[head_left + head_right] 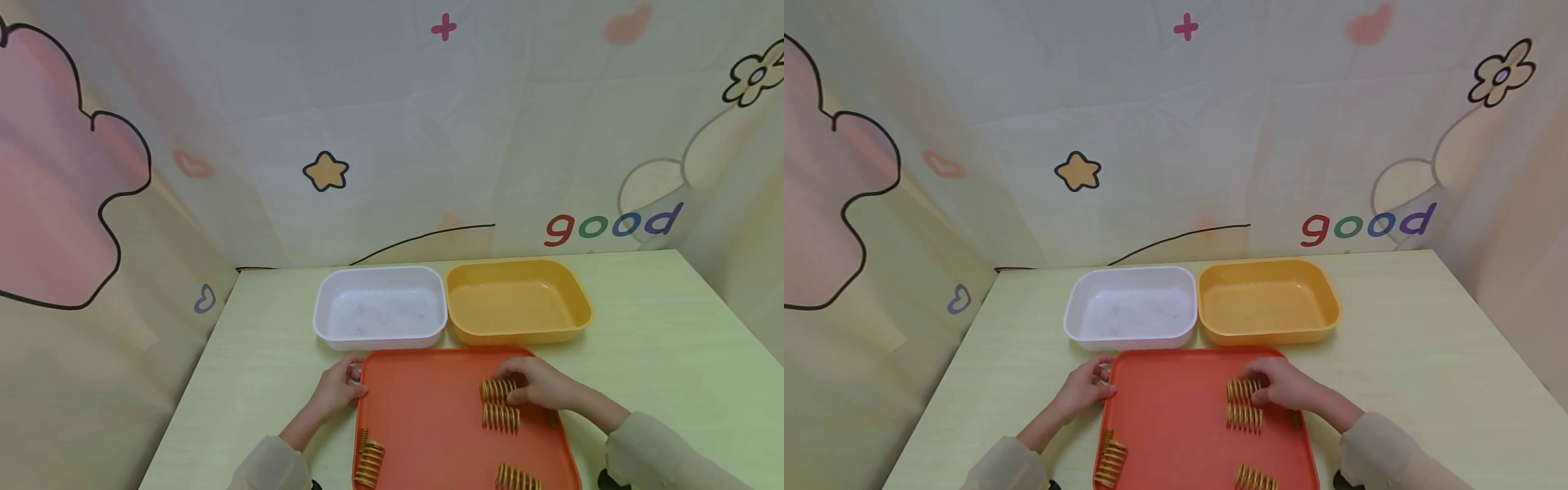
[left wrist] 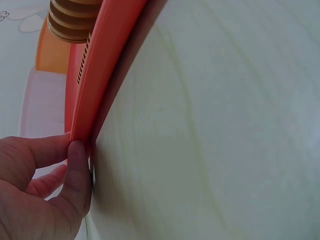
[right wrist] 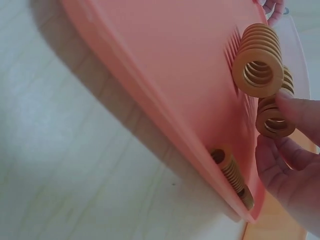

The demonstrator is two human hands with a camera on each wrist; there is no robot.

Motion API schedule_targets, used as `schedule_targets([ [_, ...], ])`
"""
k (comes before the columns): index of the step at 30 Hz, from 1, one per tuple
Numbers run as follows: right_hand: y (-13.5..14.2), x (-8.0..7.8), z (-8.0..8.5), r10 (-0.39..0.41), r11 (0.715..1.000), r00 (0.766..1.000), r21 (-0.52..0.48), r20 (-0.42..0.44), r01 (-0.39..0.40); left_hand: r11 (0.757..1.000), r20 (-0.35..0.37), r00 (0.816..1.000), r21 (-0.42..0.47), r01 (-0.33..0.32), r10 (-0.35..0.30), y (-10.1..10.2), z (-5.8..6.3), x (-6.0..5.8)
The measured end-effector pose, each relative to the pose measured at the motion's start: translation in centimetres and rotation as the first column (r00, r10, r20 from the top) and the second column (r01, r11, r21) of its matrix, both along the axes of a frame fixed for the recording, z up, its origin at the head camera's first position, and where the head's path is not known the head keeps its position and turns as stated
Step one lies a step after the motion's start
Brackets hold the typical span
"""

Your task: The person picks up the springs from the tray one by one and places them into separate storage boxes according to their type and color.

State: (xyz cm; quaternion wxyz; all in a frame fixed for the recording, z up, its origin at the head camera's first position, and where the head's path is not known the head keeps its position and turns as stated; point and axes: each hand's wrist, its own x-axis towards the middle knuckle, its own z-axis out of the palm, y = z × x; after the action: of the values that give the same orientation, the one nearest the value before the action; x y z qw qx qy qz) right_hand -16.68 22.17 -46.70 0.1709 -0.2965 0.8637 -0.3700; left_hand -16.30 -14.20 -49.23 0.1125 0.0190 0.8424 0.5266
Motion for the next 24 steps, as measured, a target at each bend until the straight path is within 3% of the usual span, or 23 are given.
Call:
schedule_targets([
  [5,0.1,-0.2,0.0,-0.03,0.999,1.0,-0.043,-0.007,0.029,1.0,0.007,1.0,0.003,0.005,-0.005,0.3,1.4,0.6],
  [9,0.1,-0.3,0.3,-0.048,0.998,0.998,-0.049,-0.035,0.046,1.0,0.007,1.0,0.002,0.006,-0.006,0.2,1.2,0.5],
  [11,0.2,-0.4,0.4,-0.053,0.997,0.998,-0.053,-0.035,0.051,1.0,0.007,1.0,0.004,0.005,-0.005,0.0,0.2,0.1],
  [24,0.2,-0.6,2.4,-0.109,0.993,0.994,-0.04,-0.005,0.109,0.995,-0.073,0.997,-0.095,0.016,-0.023,0.2,0.1,0.0],
])
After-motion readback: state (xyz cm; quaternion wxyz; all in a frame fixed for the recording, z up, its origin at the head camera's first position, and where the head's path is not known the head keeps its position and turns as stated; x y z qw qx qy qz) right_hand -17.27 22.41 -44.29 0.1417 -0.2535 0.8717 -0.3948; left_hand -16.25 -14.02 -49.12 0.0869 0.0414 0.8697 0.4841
